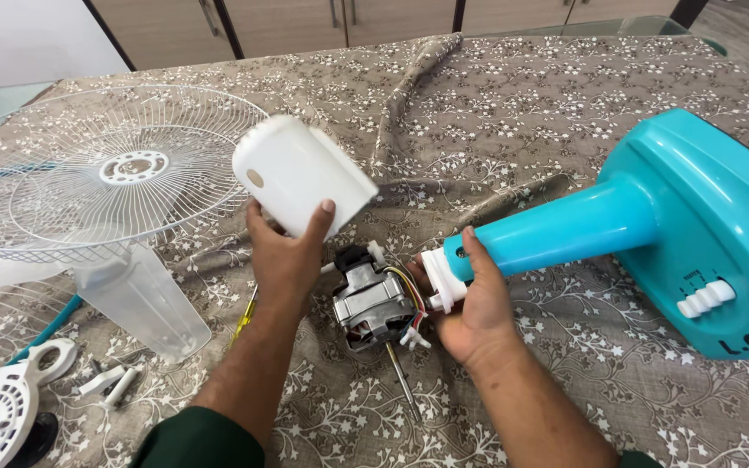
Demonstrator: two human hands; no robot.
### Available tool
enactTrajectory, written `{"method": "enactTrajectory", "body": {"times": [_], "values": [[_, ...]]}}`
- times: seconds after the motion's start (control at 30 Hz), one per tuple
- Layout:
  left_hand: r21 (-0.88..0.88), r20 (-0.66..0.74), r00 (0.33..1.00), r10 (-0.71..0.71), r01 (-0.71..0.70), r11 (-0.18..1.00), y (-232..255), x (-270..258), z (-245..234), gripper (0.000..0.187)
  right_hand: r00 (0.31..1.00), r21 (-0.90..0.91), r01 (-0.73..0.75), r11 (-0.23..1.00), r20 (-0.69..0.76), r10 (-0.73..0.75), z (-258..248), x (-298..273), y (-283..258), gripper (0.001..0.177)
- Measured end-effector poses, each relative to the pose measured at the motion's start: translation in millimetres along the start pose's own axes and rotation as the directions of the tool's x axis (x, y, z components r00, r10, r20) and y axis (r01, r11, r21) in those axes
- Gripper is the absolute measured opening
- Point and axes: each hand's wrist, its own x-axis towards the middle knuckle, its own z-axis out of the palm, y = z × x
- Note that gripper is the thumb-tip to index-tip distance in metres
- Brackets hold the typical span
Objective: The person disassembles a teal and white electric fan on a table. They remove the front cover, then use a yellow screwdriver to detach the motor housing from the neck and remove several screws and small parts from the motor assembly.
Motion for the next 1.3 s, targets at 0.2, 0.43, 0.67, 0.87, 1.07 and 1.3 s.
{"method": "enactTrajectory", "body": {"times": [0.2,0.43,0.67,0.87,1.07,1.3], "values": [[-0.135,0.204,0.958,-0.201,0.231,0.964,4,15,21,0.089,0.999,0.049,-0.027,0.998,-0.036,0.029,-2,2,0,0.05],[-0.164,0.374,0.869,-0.324,0.405,0.899,1,17,-3,0.073,1.0,0.076,0.015,0.997,-0.006,-0.015,-3,1,0,0.044],[0.04,0.567,0.823,0.039,-0.075,0.996,-7,-31,-42,0.09,0.998,0.06,0.038,0.997,-0.059,-0.035,0,-1,1,0.048],[0.388,0.632,0.774,0.044,-0.365,0.847,4,-76,-54,0.163,0.999,0.034,0.044,0.998,-0.003,-0.044,-5,5,2,0.053],[0.437,0.547,0.833,0.077,-0.363,0.823,10,-90,-51,0.134,0.905,-0.072,0.408,0.91,-0.096,-0.413,-13,11,-1,0.042],[0.345,0.542,0.828,0.143,-0.374,0.861,2,-91,-56,0.115,0.854,-0.114,0.518,0.848,0.005,-0.52,-18,15,1,0.038]]}}
